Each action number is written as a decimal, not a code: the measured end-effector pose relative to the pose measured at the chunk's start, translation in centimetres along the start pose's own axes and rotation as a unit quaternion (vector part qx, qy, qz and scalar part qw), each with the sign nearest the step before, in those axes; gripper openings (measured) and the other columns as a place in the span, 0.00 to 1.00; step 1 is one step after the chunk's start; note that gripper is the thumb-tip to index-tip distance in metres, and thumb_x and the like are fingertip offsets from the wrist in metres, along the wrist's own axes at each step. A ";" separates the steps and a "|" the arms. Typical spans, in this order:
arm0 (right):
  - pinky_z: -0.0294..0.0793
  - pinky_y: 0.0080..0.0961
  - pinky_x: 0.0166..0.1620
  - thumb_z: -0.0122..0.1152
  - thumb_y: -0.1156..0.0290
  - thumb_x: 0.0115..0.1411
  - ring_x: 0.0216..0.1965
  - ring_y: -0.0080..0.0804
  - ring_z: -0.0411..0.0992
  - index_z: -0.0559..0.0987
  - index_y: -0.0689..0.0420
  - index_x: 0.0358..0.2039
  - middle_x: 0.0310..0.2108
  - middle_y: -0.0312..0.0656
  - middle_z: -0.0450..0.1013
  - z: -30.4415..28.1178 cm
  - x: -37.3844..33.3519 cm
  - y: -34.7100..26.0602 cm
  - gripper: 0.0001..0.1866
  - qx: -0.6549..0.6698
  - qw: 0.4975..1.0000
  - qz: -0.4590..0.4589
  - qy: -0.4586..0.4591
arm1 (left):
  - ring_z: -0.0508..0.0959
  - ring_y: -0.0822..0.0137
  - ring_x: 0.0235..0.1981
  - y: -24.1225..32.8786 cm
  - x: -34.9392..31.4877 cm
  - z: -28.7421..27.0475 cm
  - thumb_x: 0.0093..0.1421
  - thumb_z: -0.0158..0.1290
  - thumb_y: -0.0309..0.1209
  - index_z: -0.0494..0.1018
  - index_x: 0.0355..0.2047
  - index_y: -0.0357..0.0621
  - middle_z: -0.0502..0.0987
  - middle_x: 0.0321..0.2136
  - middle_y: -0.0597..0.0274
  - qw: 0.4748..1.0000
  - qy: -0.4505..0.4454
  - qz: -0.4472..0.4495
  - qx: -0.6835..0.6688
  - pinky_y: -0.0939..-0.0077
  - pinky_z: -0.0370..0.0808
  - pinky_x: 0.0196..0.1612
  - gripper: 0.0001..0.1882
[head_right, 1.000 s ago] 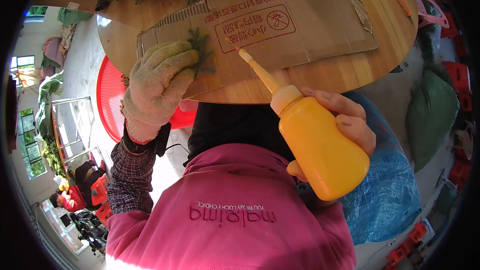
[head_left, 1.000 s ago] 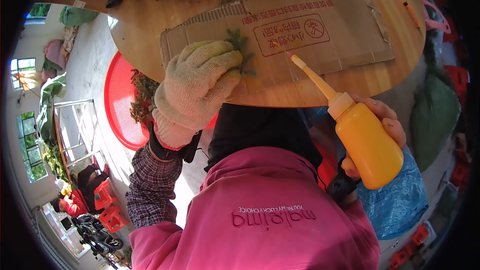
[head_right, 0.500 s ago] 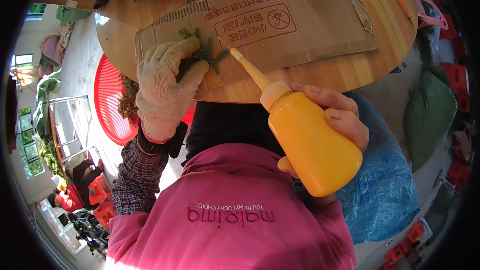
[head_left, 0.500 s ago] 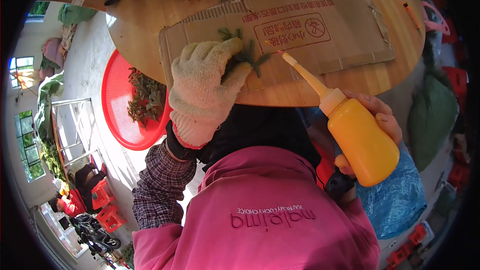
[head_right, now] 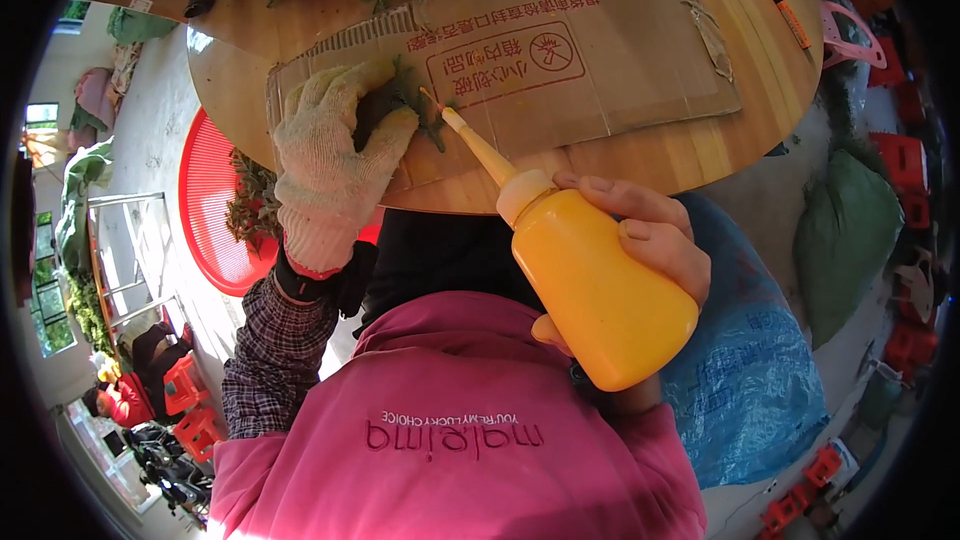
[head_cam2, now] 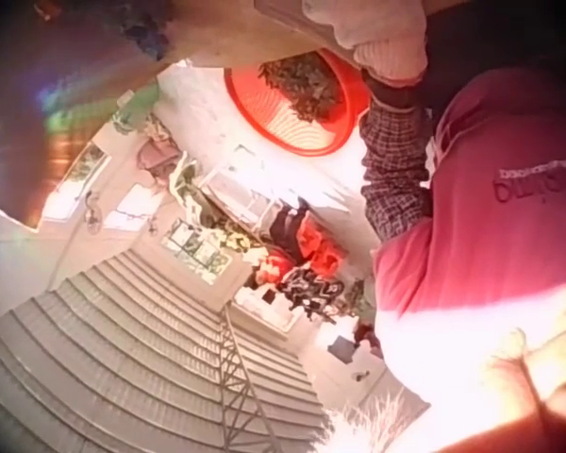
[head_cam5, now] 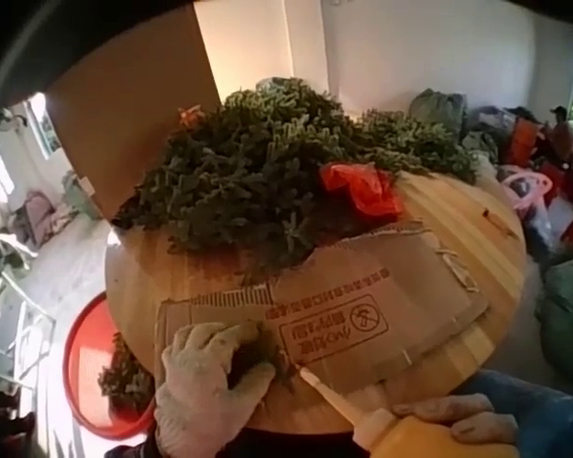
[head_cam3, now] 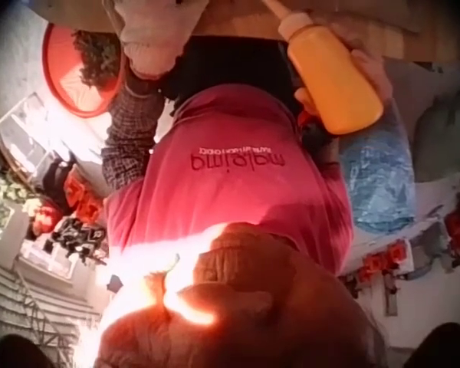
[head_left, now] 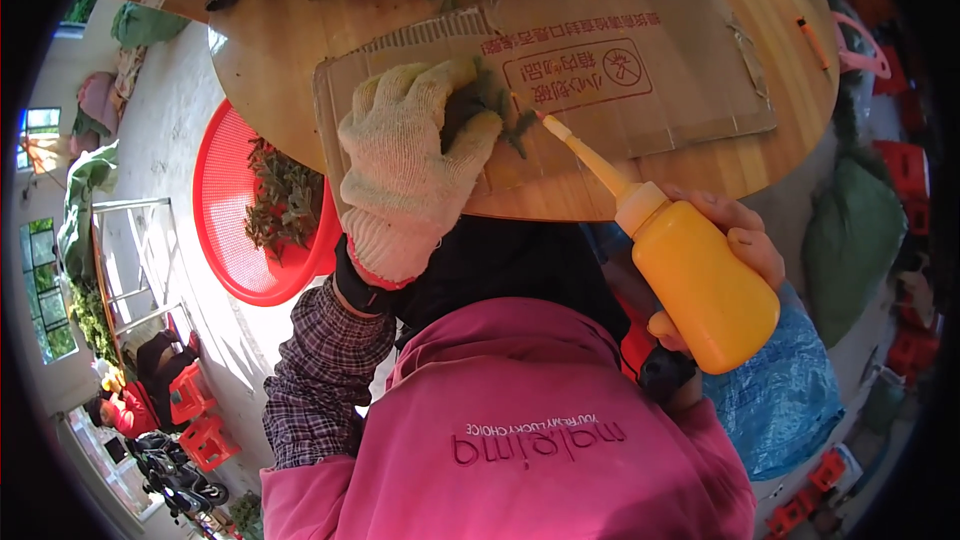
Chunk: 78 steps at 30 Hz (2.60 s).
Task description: Applying glue to small artificial branches and attaching them to a larger foliage structure.
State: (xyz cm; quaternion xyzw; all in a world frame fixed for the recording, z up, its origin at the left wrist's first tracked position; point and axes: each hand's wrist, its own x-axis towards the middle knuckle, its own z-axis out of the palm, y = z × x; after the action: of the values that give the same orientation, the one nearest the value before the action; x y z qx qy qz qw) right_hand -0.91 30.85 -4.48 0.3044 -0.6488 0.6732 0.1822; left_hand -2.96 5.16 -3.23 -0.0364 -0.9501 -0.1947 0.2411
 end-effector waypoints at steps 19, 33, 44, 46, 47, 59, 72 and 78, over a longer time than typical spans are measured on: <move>0.83 0.46 0.50 0.82 0.57 0.48 0.47 0.53 0.77 0.65 0.57 0.52 0.49 0.59 0.71 2.6 0.2 2.7 0.39 0.024 0.999 -0.036 0.014 | 0.74 0.47 0.49 -0.5 -0.5 -0.2 0.49 0.63 0.37 0.79 0.50 0.42 0.76 0.47 0.51 0.999 -0.043 -0.002 0.032 0.57 0.72 0.54 0.27; 0.83 0.48 0.50 0.82 0.58 0.48 0.46 0.55 0.78 0.66 0.58 0.51 0.49 0.59 0.71 2.5 0.9 2.6 0.39 0.044 0.999 -0.025 0.007 | 0.71 0.46 0.52 -0.8 -0.8 0.0 0.50 0.65 0.42 0.75 0.52 0.43 0.74 0.48 0.54 0.998 -0.052 0.000 0.041 0.53 0.70 0.54 0.30; 0.85 0.47 0.47 0.81 0.57 0.49 0.45 0.53 0.79 0.67 0.59 0.49 0.47 0.59 0.72 3.3 0.8 3.1 0.37 -0.010 0.999 -0.045 -0.003 | 0.70 0.46 0.54 -0.8 -1.0 0.3 0.50 0.65 0.43 0.76 0.52 0.45 0.74 0.49 0.55 0.998 -0.054 -0.020 0.031 0.52 0.68 0.56 0.30; 0.85 0.47 0.47 0.81 0.57 0.49 0.45 0.53 0.79 0.68 0.60 0.49 0.47 0.59 0.73 3.3 0.8 3.1 0.36 -0.016 0.999 -0.047 -0.003 | 0.70 0.46 0.54 -0.9 -1.0 0.3 0.50 0.65 0.44 0.76 0.52 0.45 0.74 0.49 0.55 0.998 -0.054 -0.020 0.030 0.51 0.68 0.56 0.30; 0.86 0.47 0.46 0.81 0.57 0.49 0.45 0.52 0.79 0.68 0.60 0.48 0.46 0.59 0.73 3.2 0.8 3.0 0.36 -0.018 0.999 -0.051 -0.003 | 0.70 0.46 0.54 -1.0 -1.0 0.3 0.50 0.65 0.44 0.76 0.52 0.45 0.74 0.49 0.55 0.998 -0.052 -0.016 0.029 0.51 0.68 0.56 0.30; 0.87 0.43 0.44 0.81 0.56 0.49 0.44 0.51 0.80 0.68 0.59 0.47 0.45 0.59 0.74 2.6 0.5 2.3 0.35 -0.056 0.997 -0.049 -0.006 | 0.71 0.48 0.52 -0.7 -0.8 0.1 0.50 0.66 0.42 0.76 0.51 0.44 0.75 0.49 0.55 0.998 -0.048 -0.011 0.030 0.54 0.70 0.55 0.29; 0.86 0.39 0.43 0.82 0.55 0.47 0.43 0.47 0.80 0.68 0.58 0.47 0.45 0.57 0.74 2.1 -0.4 2.2 0.37 -0.036 0.998 -0.040 0.019 | 0.73 0.47 0.50 -1.0 -0.8 0.2 0.50 0.65 0.40 0.77 0.52 0.42 0.75 0.48 0.52 0.999 -0.043 0.006 0.033 0.55 0.72 0.53 0.28; 0.86 0.41 0.44 0.82 0.55 0.46 0.44 0.47 0.79 0.67 0.58 0.48 0.45 0.57 0.74 2.1 -0.3 2.2 0.38 -0.018 0.999 -0.027 0.028 | 0.73 0.47 0.50 -1.0 -0.8 0.2 0.50 0.65 0.40 0.77 0.51 0.43 0.75 0.47 0.53 0.999 -0.040 0.012 0.026 0.55 0.72 0.53 0.29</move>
State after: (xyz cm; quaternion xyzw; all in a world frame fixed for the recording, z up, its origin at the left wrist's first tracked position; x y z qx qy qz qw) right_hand -1.71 28.59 -6.45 0.2991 -0.6472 0.6644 0.2241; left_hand -2.52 4.34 -4.06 -0.0491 -0.9631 -0.1655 0.2065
